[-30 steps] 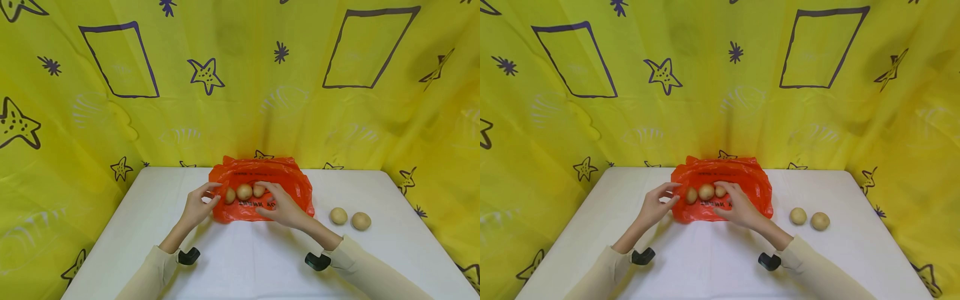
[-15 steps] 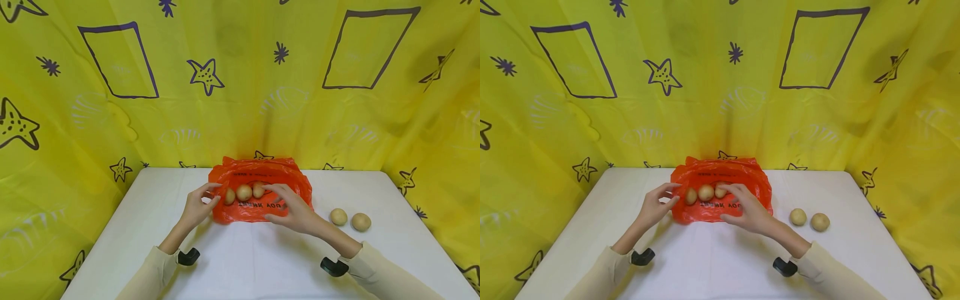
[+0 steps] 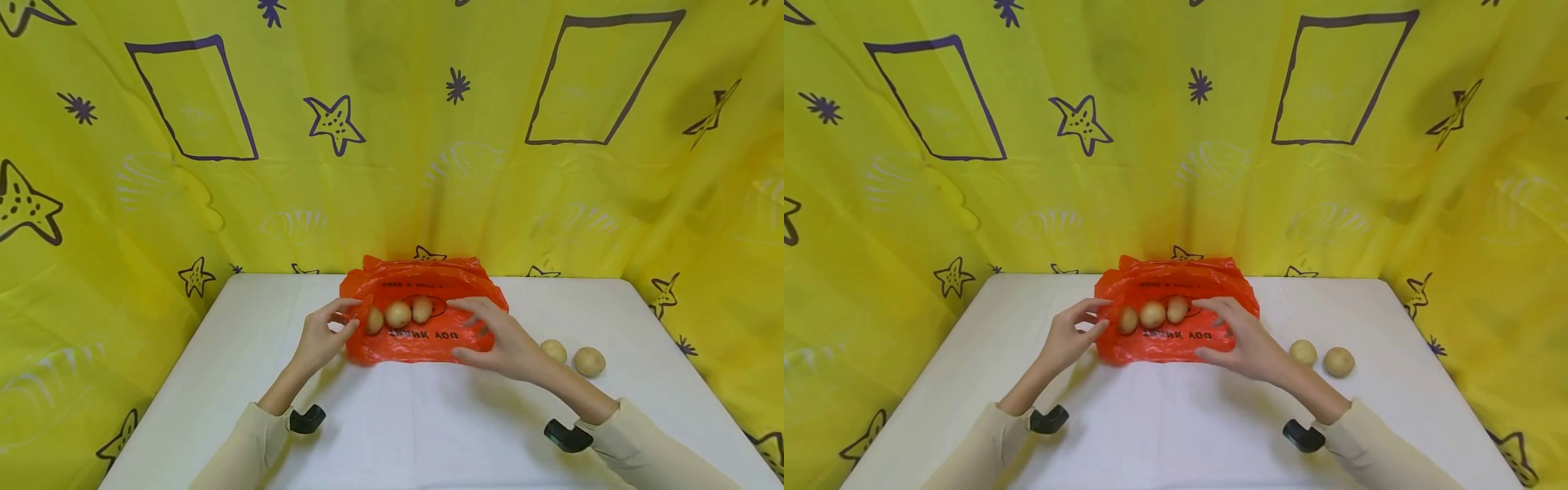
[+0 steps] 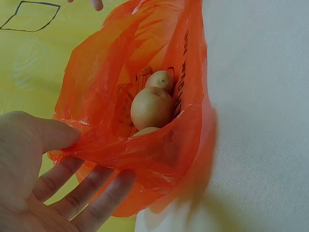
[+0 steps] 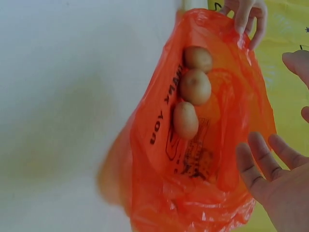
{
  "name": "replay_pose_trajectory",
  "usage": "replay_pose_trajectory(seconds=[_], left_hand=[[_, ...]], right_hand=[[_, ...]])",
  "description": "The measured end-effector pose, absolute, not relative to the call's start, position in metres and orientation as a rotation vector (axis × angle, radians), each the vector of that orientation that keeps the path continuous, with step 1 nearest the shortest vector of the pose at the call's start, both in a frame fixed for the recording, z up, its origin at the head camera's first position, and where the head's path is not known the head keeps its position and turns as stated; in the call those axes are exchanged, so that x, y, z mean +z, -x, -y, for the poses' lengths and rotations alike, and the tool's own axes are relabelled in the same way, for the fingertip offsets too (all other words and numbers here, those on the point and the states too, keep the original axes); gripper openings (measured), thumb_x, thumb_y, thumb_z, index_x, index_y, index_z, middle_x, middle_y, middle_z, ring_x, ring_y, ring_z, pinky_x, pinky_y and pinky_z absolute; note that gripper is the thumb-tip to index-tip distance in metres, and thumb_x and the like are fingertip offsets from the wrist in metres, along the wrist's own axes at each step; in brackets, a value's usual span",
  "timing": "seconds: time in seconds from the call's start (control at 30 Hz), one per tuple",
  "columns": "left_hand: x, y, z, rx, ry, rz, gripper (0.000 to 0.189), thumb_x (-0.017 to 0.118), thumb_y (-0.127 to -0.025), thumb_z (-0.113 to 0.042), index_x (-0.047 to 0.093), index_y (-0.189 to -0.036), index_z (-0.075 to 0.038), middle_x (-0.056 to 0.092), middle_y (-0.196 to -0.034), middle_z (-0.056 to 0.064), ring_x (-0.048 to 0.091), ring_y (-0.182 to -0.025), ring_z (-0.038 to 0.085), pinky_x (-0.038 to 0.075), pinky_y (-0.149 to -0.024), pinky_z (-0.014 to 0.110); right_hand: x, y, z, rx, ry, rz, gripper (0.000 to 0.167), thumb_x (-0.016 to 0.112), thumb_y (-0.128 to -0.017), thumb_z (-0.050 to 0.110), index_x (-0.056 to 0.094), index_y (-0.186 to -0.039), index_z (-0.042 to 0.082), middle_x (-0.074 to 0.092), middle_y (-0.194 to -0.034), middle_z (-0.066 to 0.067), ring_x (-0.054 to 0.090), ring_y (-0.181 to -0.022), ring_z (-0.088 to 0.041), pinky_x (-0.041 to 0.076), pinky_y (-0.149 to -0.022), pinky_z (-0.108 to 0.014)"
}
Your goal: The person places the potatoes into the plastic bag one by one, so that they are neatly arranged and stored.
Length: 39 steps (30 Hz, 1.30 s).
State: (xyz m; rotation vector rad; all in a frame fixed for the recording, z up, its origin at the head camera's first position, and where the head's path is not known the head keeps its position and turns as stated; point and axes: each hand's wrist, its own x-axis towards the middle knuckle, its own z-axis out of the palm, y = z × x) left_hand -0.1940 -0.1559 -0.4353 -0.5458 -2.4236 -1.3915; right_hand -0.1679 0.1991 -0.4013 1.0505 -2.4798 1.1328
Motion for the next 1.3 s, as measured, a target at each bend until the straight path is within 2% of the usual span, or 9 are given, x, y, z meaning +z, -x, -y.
replay_pose_trajectory(seconds=[0.17, 0.37, 0.57, 0.87, 1.03, 1.2, 1.3], left_hand=[[-0.435, 0.194, 0.156, -1.394, 0.548, 2.424, 0.034, 0.075, -0.089, 0.002, 0.072, -0.12, -0.01, 0.073, -0.103, 0.009, 0.07, -0.084, 0.026, 0.061, -0.072, 0.041], [-0.434, 0.193, 0.155, -1.394, 0.533, 2.439, 0.034, 0.076, -0.089, 0.001, 0.072, -0.12, -0.01, 0.073, -0.103, 0.009, 0.07, -0.084, 0.025, 0.061, -0.072, 0.041], [-0.434, 0.194, 0.156, -1.39, 0.546, 2.428, 0.034, 0.075, -0.089, 0.002, 0.072, -0.12, -0.01, 0.073, -0.102, 0.009, 0.07, -0.084, 0.026, 0.06, -0.074, 0.042], [-0.436, 0.193, 0.158, -1.39, 0.547, 2.42, 0.034, 0.075, -0.089, 0.002, 0.072, -0.12, -0.01, 0.073, -0.103, 0.009, 0.07, -0.085, 0.027, 0.061, -0.075, 0.043], [-0.436, 0.193, 0.158, -1.39, 0.54, 2.423, 0.034, 0.075, -0.088, 0.002, 0.072, -0.12, -0.01, 0.073, -0.103, 0.009, 0.07, -0.084, 0.027, 0.061, -0.075, 0.045], [-0.436, 0.192, 0.158, -1.39, 0.538, 2.427, 0.034, 0.075, -0.089, 0.002, 0.072, -0.12, -0.01, 0.073, -0.103, 0.009, 0.07, -0.084, 0.026, 0.061, -0.075, 0.045], [-0.435, 0.192, 0.158, -1.394, 0.536, 2.429, 0.034, 0.075, -0.089, 0.002, 0.072, -0.12, -0.01, 0.072, -0.102, 0.008, 0.07, -0.085, 0.026, 0.061, -0.074, 0.043]], right_hand=[[-0.401, 0.168, -0.212, 1.096, -1.015, 2.448, 0.076, 0.09, -0.079, 0.015, 0.054, -0.146, 0.018, 0.058, -0.134, 0.003, 0.061, -0.094, -0.013, 0.056, -0.079, -0.034], [-0.399, 0.166, -0.23, 1.055, -0.99, 2.434, 0.077, 0.091, -0.075, 0.009, 0.055, -0.143, 0.011, 0.06, -0.12, -0.002, 0.06, -0.092, -0.022, 0.057, -0.073, -0.035], [-0.396, 0.164, -0.252, 0.961, -0.93, 2.451, 0.077, 0.091, -0.072, 0.004, 0.056, -0.14, 0.006, 0.06, -0.13, -0.014, 0.06, -0.089, -0.015, 0.059, -0.068, -0.034], [-0.398, 0.156, -0.285, 0.883, -0.743, 2.539, 0.083, 0.093, -0.072, 0.009, 0.055, -0.145, 0.014, 0.059, -0.134, -0.005, 0.06, -0.094, -0.006, 0.058, -0.073, -0.025], [-0.402, 0.151, -0.303, 0.861, -0.683, 2.542, 0.086, 0.094, -0.071, 0.008, 0.054, -0.147, 0.015, 0.059, -0.133, -0.005, 0.059, -0.095, -0.002, 0.055, -0.075, -0.019], [-0.405, 0.146, -0.315, 0.881, -0.64, 2.531, 0.084, 0.093, -0.071, 0.007, 0.055, -0.146, 0.015, 0.059, -0.131, -0.005, 0.057, -0.094, 0.002, 0.051, -0.075, -0.013], [-0.407, 0.143, -0.32, 0.912, -0.607, 2.536, 0.083, 0.092, -0.073, 0.008, 0.055, -0.146, 0.015, 0.057, -0.13, 0.0, 0.055, -0.094, 0.004, 0.051, -0.074, -0.012]])
